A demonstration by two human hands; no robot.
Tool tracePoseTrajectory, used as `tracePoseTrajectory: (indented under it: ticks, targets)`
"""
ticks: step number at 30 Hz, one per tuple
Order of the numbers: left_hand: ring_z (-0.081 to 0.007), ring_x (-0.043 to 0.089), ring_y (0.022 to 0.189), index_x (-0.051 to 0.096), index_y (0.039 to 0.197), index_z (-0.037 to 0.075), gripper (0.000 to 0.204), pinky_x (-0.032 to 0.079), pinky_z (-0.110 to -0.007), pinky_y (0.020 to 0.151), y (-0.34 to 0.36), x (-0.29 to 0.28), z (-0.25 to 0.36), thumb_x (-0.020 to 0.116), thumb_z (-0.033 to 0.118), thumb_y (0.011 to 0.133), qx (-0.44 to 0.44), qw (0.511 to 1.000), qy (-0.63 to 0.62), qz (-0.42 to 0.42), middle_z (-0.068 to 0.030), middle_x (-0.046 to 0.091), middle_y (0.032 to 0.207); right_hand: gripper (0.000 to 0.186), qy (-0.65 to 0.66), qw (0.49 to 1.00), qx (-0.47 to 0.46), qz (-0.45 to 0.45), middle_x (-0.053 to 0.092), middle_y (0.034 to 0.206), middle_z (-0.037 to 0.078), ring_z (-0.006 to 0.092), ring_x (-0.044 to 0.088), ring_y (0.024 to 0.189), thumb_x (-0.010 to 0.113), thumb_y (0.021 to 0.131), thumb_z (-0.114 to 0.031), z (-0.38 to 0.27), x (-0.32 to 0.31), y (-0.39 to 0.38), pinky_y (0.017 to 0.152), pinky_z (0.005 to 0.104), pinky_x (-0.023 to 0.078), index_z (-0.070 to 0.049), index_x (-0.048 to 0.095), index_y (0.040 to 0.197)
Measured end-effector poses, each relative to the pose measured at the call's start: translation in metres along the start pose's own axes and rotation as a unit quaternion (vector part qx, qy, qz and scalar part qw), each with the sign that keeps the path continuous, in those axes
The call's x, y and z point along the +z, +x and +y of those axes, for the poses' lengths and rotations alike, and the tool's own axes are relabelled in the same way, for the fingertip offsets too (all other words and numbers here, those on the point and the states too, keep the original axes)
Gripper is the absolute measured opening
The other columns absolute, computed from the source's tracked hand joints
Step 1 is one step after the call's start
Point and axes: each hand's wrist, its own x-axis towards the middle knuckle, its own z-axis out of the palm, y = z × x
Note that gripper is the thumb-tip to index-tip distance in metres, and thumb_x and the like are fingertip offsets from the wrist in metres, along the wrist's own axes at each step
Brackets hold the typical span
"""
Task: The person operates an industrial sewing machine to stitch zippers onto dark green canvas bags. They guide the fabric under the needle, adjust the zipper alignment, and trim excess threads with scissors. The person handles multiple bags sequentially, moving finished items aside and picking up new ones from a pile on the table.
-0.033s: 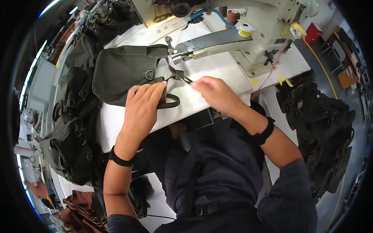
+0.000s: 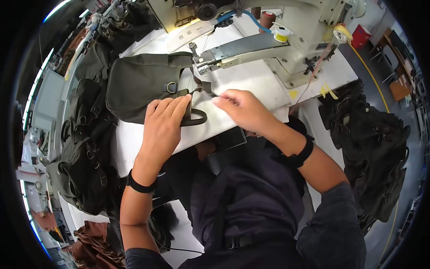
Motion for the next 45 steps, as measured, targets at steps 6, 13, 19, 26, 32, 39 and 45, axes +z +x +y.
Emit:
tracePoseTrajectory:
  ticks: [6, 13, 19, 26, 32, 39, 45]
  targets:
    - [-0.0231, 0.065, 0.107, 0.065, 0.129, 0.0, 0.044, 0.045, -0.039, 0.097, -0.004, 0.002, -0.005, 0.06, 0.0, 0.085, 0.006, 1.0, -0.003, 0.002, -0.0083, 0.072, 0.118, 0.03, -0.093, 0.995, 0.012, -0.018, 0.071, 0.089, 0.0, 0.0046, 0.058, 0.08, 0.065, 0.104, -0.024, -0.024, 0.032, 0.024, 0.072, 0.0252, 0.048, 0.004, 0.076, 0.107]
    - [-0.0221, 0.064, 0.109, 0.064, 0.13, 0.0, 0.044, 0.044, -0.038, 0.098, -0.007, -0.002, -0.003, 0.06, 0.001, 0.086, -0.022, 0.999, 0.003, -0.026, -0.0082, 0.071, 0.118, 0.029, -0.049, 0.996, -0.066, -0.016, 0.074, 0.091, 0.003, 0.0065, 0.062, 0.084, 0.066, 0.103, -0.021, -0.011, 0.044, 0.047, 0.075, 0.0255, 0.051, 0.006, 0.075, 0.107]
    - [-0.0236, 0.065, 0.103, 0.064, 0.134, 0.0, 0.047, 0.047, -0.039, 0.096, -0.011, 0.002, -0.012, 0.059, 0.0, 0.087, -0.021, 1.0, 0.009, 0.014, -0.0094, 0.071, 0.112, 0.029, -0.084, 0.994, -0.067, 0.019, 0.071, 0.083, 0.001, 0.0052, 0.058, 0.075, 0.068, 0.102, -0.022, -0.003, 0.028, 0.024, 0.068, 0.0243, 0.048, 0.006, 0.075, 0.107]
    - [-0.0247, 0.065, 0.104, 0.063, 0.137, 0.0, 0.051, 0.046, -0.04, 0.097, -0.008, 0.0, -0.008, 0.059, 0.0, 0.086, -0.023, 1.0, 0.012, 0.007, -0.01, 0.071, 0.112, 0.031, 0.045, 0.996, -0.076, 0.023, 0.058, 0.067, -0.006, 0.0014, 0.043, 0.054, 0.064, 0.105, -0.026, 0.005, 0.042, 0.052, 0.048, 0.0245, 0.034, 0.003, 0.076, 0.103]
    - [-0.0277, 0.056, 0.089, 0.066, 0.117, 0.007, 0.044, 0.039, -0.043, 0.075, -0.006, 0.0, -0.027, 0.066, -0.003, 0.074, -0.037, 0.998, 0.016, -0.055, -0.0026, 0.064, 0.087, 0.027, -0.15, 0.973, -0.162, 0.062, 0.061, 0.072, 0.001, 0.0097, 0.056, 0.071, 0.069, 0.101, -0.023, 0.01, 0.016, 0.033, 0.065, 0.0302, 0.048, 0.003, 0.07, 0.095]
    - [-0.0269, 0.052, 0.1, 0.058, 0.136, 0.006, 0.06, 0.044, -0.04, 0.093, 0.005, -0.075, -0.076, 0.081, 0.001, 0.081, -0.327, 0.827, -0.158, 0.429, -0.0096, 0.057, 0.105, 0.027, -0.172, 0.951, -0.154, 0.206, 0.059, 0.072, 0.003, 0.0097, 0.051, 0.068, 0.072, 0.099, -0.026, 0.067, -0.069, 0.023, 0.063, 0.0299, 0.045, 0.001, 0.069, 0.098]
    - [-0.0326, 0.055, 0.107, 0.044, 0.151, 0.001, 0.099, 0.042, -0.045, 0.099, -0.073, -0.07, -0.013, 0.096, 0.032, 0.072, -0.289, 0.949, -0.006, 0.129, -0.0134, 0.061, 0.112, 0.026, -0.146, 0.959, -0.127, 0.207, 0.061, 0.078, -0.001, 0.0063, 0.051, 0.073, 0.072, 0.1, -0.024, 0.074, -0.06, 0.015, 0.067, 0.0252, 0.044, 0.001, 0.069, 0.103]
